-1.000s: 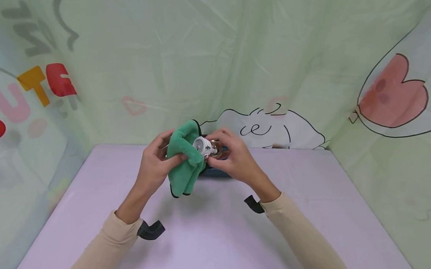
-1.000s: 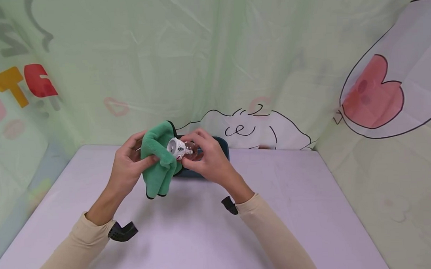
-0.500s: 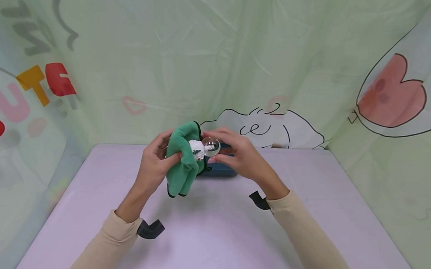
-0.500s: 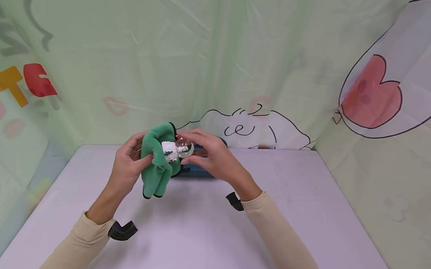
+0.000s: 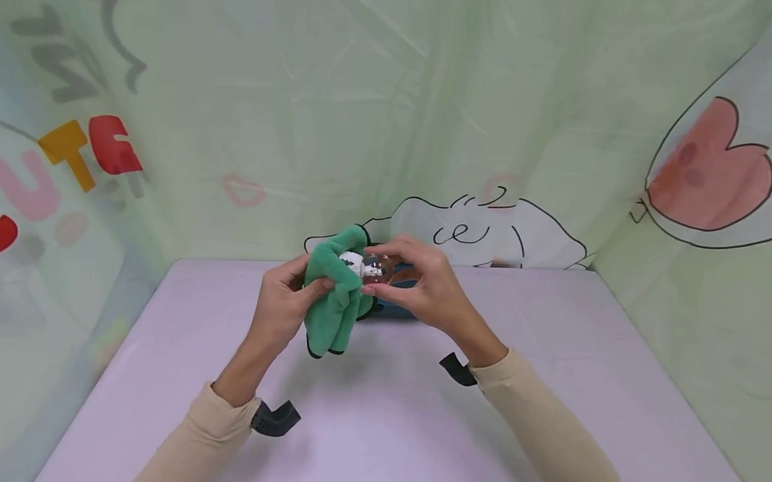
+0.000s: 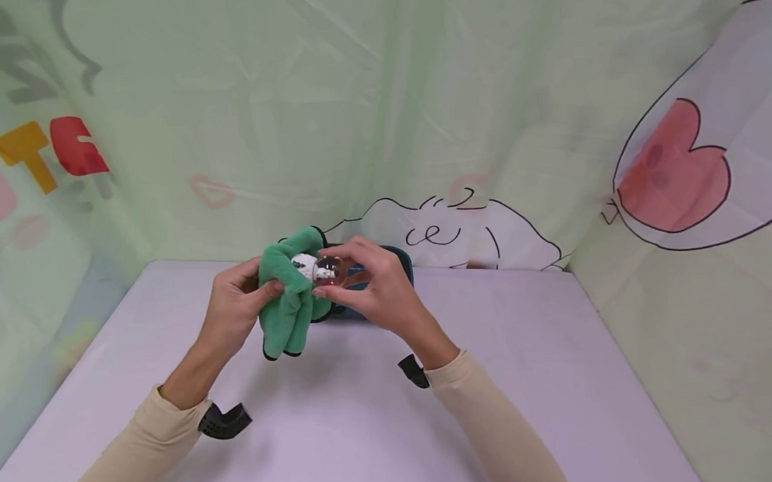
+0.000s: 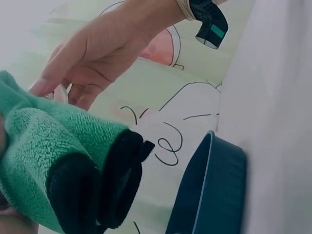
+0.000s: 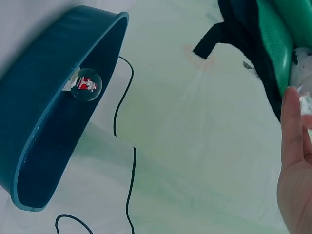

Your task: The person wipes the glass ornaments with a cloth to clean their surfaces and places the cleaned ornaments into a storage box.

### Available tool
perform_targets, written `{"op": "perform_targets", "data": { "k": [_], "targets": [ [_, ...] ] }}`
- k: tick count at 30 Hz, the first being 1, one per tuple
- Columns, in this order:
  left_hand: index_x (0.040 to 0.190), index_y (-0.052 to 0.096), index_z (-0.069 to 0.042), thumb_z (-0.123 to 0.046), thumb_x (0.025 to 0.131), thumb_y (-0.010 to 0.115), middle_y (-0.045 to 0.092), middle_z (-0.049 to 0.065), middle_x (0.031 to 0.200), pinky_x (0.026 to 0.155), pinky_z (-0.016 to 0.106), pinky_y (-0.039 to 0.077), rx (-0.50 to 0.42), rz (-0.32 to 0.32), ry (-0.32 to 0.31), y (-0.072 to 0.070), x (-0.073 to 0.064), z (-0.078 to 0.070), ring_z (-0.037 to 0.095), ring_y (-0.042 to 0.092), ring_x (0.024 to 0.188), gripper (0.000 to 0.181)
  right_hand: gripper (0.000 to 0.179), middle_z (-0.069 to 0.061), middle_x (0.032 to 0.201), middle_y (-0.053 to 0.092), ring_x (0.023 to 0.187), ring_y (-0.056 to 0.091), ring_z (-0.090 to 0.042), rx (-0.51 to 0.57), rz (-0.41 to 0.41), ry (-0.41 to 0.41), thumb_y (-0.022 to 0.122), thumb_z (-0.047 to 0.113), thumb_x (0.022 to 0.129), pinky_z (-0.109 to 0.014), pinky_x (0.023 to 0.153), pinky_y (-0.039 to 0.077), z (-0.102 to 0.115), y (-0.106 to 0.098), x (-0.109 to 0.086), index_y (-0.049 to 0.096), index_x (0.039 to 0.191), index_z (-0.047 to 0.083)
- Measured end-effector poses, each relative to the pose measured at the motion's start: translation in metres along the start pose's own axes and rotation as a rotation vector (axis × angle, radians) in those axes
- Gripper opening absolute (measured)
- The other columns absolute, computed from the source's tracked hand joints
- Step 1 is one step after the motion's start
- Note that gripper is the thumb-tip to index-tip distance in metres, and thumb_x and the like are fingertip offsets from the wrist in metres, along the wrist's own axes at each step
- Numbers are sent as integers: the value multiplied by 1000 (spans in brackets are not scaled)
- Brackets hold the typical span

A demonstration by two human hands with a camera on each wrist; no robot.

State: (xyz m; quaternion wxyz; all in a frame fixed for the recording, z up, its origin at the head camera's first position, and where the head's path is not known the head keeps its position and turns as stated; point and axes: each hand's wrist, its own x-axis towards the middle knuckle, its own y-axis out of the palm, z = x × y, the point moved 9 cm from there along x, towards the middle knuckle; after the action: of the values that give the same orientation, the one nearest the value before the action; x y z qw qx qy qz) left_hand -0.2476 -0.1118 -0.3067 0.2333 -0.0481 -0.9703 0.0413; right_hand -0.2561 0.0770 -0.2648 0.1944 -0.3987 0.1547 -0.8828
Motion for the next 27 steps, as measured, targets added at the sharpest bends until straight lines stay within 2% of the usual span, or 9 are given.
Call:
{"op": "perform_targets", "data": {
  "k": [4,11,19,27],
  "targets": [
    [125,70,-3,-10,90,77,71,14,116,80,28,60,42,-19,-15,0,0,1,18,70,100,36,44,-2,97,67,82,65,-15,-50,-40,14,88,7,80,-33,69,62,-3,-2,-2,71,120,9],
    [123,72,-5,-8,90,77,72,13,117,82,29,60,80,-11,-11,-1,1,2,16,69,103,33,42,-5,99,67,82,68,-15,-114,-83,30,86,5,81,-32,70,62,-5,-8,-1,70,119,9],
    [126,69,-1,-2,90,76,70,16,122,81,28,60,80,8,-8,-6,2,1,14,67,106,37,44,-1,100,64,86,66,-13,-110,-87,60,87,12,82,-31,72,62,-7,-13,1,71,123,13],
    [127,69,-2,-3,90,77,71,15,120,79,29,61,117,26,-16,-6,4,4,15,67,104,38,46,-3,101,64,86,66,-14,-74,-98,71,85,11,83,-32,75,62,-10,-12,0,70,127,14]
  ]
}}
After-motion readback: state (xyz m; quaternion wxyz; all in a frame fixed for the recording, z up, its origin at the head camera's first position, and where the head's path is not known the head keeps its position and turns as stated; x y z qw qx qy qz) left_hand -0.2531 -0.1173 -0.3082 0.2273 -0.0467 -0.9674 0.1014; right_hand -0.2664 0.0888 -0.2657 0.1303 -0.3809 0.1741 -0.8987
